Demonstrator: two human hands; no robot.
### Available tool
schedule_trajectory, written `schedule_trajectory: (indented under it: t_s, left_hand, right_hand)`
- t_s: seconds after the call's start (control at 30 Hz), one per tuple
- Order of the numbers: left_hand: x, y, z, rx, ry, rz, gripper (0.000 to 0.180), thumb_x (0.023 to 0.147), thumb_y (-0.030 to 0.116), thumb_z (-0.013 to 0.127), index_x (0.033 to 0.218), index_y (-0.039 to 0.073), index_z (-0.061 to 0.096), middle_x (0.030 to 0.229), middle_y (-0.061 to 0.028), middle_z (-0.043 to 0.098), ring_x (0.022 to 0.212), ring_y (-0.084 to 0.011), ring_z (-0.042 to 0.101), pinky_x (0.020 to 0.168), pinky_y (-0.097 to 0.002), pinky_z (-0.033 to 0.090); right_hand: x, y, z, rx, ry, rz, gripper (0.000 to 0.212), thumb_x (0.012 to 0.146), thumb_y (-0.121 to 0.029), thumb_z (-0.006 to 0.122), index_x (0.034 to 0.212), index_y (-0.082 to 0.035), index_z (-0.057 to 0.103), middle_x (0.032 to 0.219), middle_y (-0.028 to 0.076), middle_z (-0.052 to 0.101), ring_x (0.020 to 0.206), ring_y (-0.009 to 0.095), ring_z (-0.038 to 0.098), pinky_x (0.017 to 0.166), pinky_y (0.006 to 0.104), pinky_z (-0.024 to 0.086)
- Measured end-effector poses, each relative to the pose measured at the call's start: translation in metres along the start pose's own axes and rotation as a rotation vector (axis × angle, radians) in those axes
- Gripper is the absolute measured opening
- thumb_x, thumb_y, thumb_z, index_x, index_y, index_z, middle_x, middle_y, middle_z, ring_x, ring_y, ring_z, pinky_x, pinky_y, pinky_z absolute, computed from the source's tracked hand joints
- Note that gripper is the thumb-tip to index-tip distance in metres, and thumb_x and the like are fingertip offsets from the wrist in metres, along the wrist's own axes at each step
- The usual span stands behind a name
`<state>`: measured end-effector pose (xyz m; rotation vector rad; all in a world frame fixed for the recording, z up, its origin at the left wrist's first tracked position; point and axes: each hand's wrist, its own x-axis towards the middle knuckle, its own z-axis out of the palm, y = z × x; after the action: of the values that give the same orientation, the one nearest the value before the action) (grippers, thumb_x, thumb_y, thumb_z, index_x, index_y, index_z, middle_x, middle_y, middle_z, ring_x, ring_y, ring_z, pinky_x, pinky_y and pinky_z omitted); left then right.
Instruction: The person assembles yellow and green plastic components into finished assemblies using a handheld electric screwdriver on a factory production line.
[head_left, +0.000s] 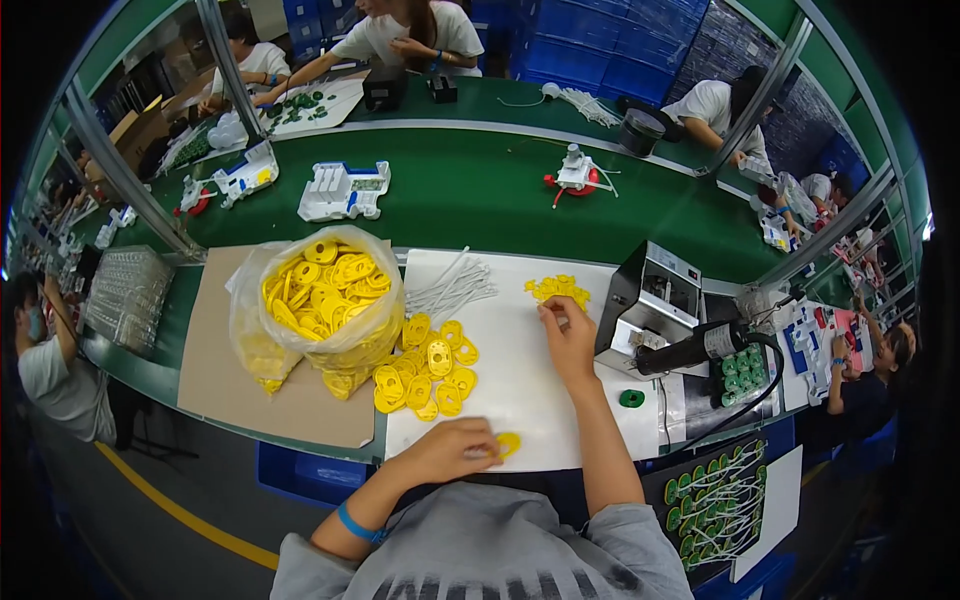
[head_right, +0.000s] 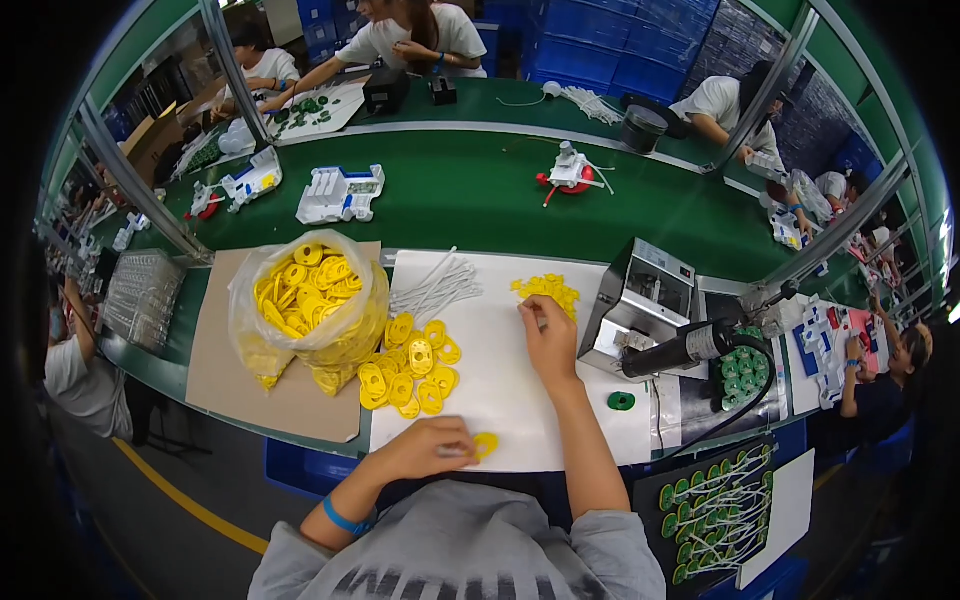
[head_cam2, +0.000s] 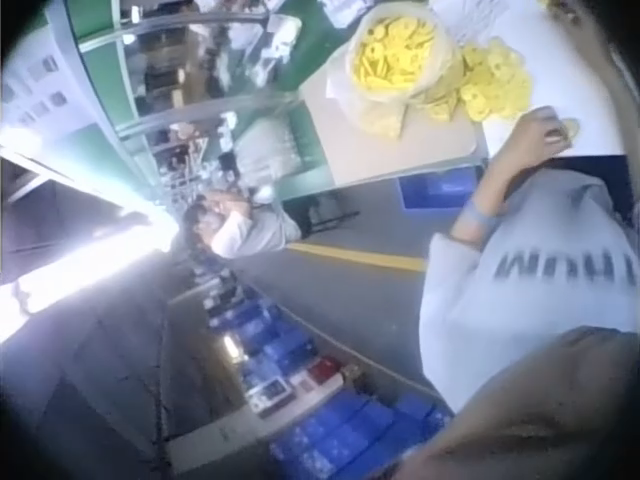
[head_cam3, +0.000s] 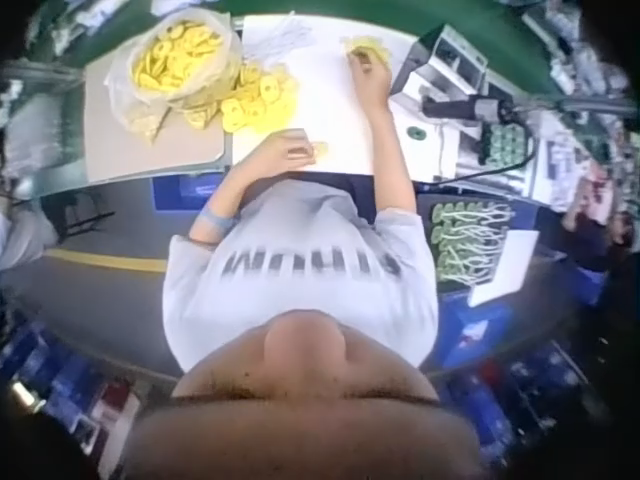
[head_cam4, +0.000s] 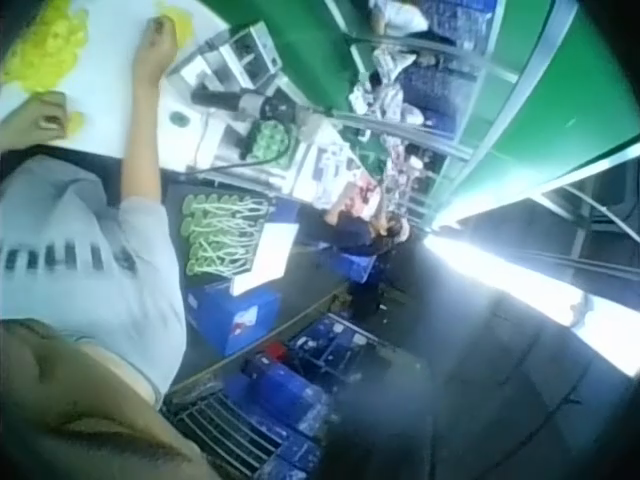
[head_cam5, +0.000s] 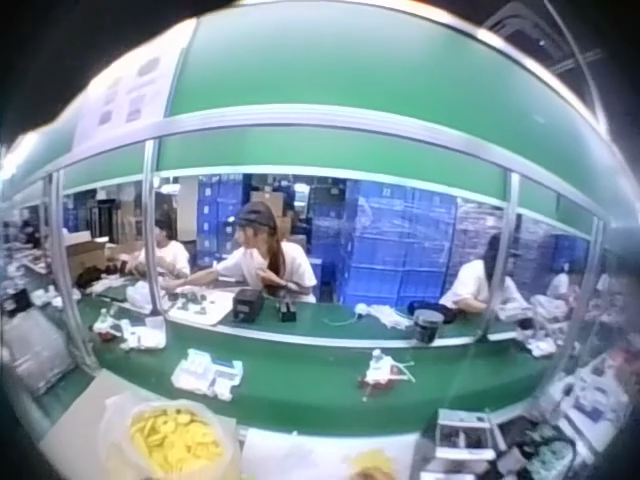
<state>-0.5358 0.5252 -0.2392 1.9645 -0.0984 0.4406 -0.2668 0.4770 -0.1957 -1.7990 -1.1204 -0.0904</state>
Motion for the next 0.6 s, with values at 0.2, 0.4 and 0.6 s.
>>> schedule_trajectory:
  t_s: [0.2, 0.4, 0.6]
  left_hand:
    - [0.047, -0.017, 0.019, 0.352, 0.129, 0.138, 0.018, 0.084, 0.013, 0.074, 0.099, 0.004, 0.068, 0.116, -0.0101, 0.058, 0.11, -0.03, 0.056, 0.089, -0.0391, 0.052]
    - [0.088, -0.029, 0.038, 0.26, 0.164, 0.036, 0.042, 0.083, 0.003, 0.072, 0.122, 0.002, 0.056, 0.116, -0.0164, 0.062, 0.112, -0.037, 0.057, 0.096, -0.0426, 0.048]
    - [0.132, -0.04, 0.048, 0.184, 0.109, -0.013, 0.058, 0.08, -0.004, 0.067, 0.134, 0.004, 0.046, 0.116, -0.0191, 0.062, 0.113, -0.0389, 0.057, 0.098, -0.0443, 0.048]
  right_hand:
    - [-0.047, -0.013, -0.032, 0.348, -0.151, 0.344, 0.015, 0.096, -0.007, 0.067, 0.109, -0.002, 0.063, 0.089, 0.006, 0.072, 0.073, 0.009, 0.067, 0.059, 0.0234, 0.051]
    - [-0.081, 0.017, -0.069, 0.337, -0.217, 0.463, 0.017, 0.096, -0.006, 0.068, 0.11, 0.0, 0.061, 0.089, 0.006, 0.072, 0.074, 0.009, 0.066, 0.061, 0.0219, 0.051]
    - [-0.093, 0.036, -0.087, 0.365, -0.165, 0.512, 0.017, 0.094, -0.005, 0.07, 0.108, 0.001, 0.063, 0.087, 0.005, 0.071, 0.073, 0.008, 0.065, 0.063, 0.0205, 0.051]
